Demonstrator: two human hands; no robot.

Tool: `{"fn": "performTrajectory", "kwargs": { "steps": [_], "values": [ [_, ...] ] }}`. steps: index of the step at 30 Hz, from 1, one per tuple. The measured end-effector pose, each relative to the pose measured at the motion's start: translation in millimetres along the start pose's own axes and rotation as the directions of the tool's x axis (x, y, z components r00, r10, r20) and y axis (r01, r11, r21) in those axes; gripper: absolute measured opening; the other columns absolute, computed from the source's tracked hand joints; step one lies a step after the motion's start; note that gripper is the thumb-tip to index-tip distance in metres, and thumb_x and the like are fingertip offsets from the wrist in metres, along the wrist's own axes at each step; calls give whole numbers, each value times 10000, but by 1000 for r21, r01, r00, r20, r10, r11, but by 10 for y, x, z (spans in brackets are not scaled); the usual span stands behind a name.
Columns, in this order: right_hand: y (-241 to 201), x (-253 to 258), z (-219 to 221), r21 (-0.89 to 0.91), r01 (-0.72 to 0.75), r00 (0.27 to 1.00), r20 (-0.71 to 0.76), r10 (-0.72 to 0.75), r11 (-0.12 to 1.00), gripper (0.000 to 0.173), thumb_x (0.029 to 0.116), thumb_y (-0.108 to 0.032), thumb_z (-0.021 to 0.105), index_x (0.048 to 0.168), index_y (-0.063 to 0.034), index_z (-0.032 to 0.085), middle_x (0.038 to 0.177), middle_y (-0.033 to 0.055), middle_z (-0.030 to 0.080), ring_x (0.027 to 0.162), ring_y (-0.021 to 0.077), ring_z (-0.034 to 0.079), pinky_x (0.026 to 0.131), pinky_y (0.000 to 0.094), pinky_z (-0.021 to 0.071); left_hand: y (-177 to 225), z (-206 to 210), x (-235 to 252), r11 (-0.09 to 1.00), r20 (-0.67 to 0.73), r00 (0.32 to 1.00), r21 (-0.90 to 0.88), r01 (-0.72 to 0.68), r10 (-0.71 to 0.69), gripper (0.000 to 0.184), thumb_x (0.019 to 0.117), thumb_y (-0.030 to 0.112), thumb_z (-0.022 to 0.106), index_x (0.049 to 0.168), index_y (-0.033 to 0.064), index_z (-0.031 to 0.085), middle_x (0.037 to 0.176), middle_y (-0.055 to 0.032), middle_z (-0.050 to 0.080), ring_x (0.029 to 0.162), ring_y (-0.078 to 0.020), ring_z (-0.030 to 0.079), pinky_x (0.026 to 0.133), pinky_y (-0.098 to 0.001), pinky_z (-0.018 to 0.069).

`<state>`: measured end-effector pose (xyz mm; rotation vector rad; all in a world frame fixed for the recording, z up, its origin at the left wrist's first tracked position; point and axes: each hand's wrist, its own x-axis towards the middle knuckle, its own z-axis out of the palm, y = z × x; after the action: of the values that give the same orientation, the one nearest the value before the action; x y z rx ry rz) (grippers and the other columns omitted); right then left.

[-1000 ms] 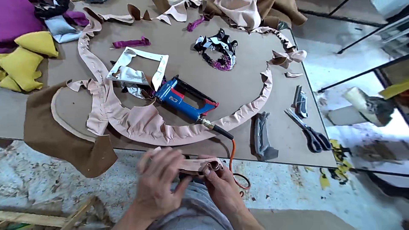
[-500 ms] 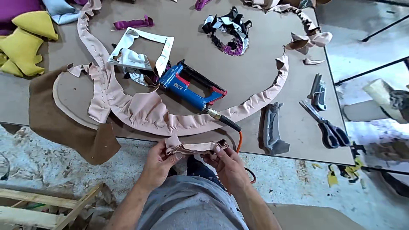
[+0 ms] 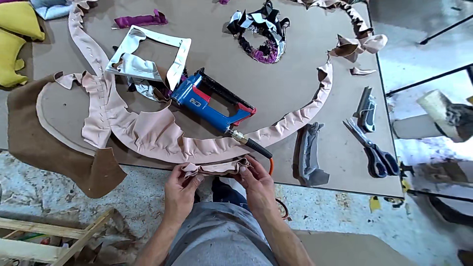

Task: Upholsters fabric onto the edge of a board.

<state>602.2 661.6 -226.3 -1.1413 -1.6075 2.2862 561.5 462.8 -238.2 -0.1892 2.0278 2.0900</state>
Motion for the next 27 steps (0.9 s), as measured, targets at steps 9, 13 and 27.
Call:
{"fn": "performTrajectory", "kwargs": {
  "steps": [9, 13, 27],
  "values": [
    [-74, 93, -6, 67, -59, 998, -22, 60, 996, 302, 997, 40, 548, 1291, 28, 617, 1103, 155, 704, 952, 216, 721, 880, 391, 621, 82, 226, -8, 944, -228, 937, -257, 205, -266, 489, 822, -148, 701, 1228, -7, 467, 999, -159, 712, 873, -262, 745, 810, -413, 649],
    [-96, 89, -69, 45, -66, 998, 22, 65, 997, 351, 961, 65, 571, 1308, 29, 615, 1087, 172, 708, 926, 236, 730, 857, 414, 637, 131, 231, 6, 926, -203, 926, -277, 257, -317, 501, 824, -186, 658, 1246, -12, 455, 1000, -178, 719, 867, -279, 754, 796, -416, 657],
    [-61, 125, -117, 18, -18, 1000, 18, 18, 1000, 336, 962, 22, 573, 1294, 52, 616, 1043, 168, 728, 886, 240, 749, 822, 427, 654, 236, 305, 6, 876, -40, 910, -289, 385, -413, 238, 938, -92, 542, 1176, -83, 544, 1024, -216, 725, 884, -311, 758, 822, -445, 658]
  ]
}}
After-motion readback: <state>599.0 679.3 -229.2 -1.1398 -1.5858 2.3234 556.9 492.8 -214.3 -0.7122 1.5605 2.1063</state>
